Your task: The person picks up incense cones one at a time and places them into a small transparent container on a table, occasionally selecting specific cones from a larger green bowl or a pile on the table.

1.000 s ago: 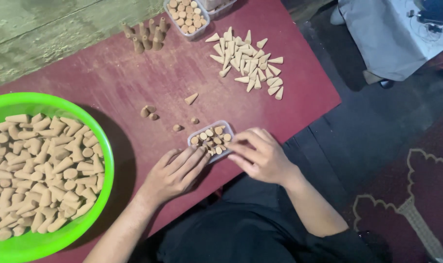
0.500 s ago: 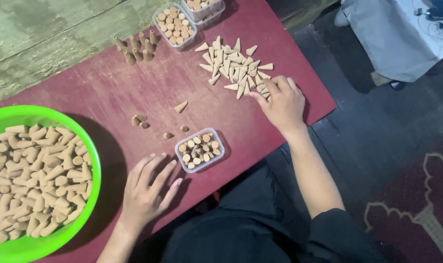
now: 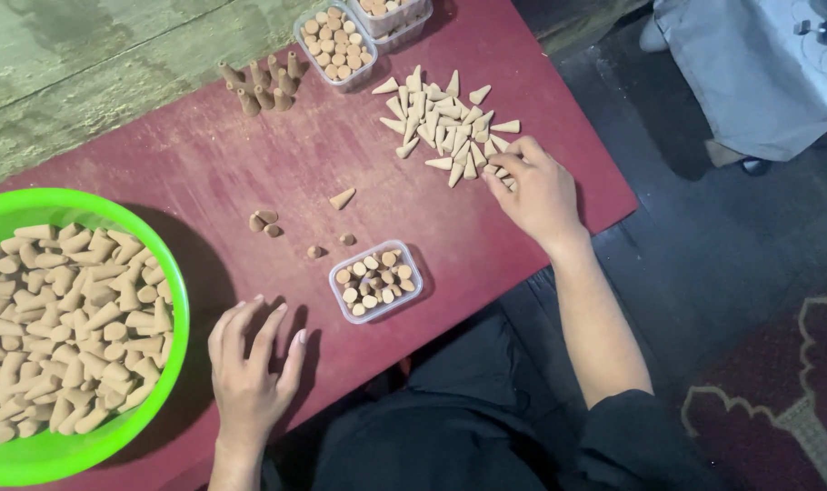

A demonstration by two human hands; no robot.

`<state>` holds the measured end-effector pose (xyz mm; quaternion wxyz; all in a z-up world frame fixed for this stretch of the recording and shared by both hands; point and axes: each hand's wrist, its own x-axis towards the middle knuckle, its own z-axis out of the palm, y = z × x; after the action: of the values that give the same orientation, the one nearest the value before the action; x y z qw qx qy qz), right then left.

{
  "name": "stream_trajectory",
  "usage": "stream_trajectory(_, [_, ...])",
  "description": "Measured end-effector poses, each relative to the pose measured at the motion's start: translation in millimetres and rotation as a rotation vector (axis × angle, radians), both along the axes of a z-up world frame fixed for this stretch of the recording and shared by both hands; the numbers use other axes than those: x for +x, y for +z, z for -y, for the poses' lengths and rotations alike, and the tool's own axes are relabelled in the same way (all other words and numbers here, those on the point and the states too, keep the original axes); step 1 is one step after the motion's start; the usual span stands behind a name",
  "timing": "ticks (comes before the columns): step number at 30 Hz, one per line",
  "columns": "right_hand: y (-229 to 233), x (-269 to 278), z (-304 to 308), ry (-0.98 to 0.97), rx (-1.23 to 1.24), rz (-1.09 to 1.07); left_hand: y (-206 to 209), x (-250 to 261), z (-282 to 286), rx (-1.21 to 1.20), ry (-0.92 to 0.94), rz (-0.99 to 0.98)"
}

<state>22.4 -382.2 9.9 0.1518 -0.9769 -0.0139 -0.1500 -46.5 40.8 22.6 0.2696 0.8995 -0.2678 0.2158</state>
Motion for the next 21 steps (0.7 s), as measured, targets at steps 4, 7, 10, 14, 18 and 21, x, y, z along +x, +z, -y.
stream_trajectory(4, [0, -1, -5, 0.083, 0.007, 0.01, -1, -1, -1, 0.018, 0.033, 0.009])
stream_trajectory(7, [1, -3, -9, 0.149, -0.012, 0.069, -1, -1, -1, 0.038, 0.056, 0.042])
stream_trajectory(10, [-4, -3, -6, 0.214, 0.038, 0.115, 0, -1, -1, 0.039, 0.074, 0.044])
stream_trajectory(14, [3, -4, -10, 0.185, 0.053, 0.179, 0, -2, -2, 0.029, 0.07, 0.041])
stream_trajectory(18, [8, -5, -10, 0.158, 0.133, 0.206, 1, -1, -3, 0.005, 0.084, 0.024])
stream_trajectory(21, [9, -8, -12, 0.136, 0.195, 0.168, 3, -1, -3, -0.008, 0.092, 0.003])
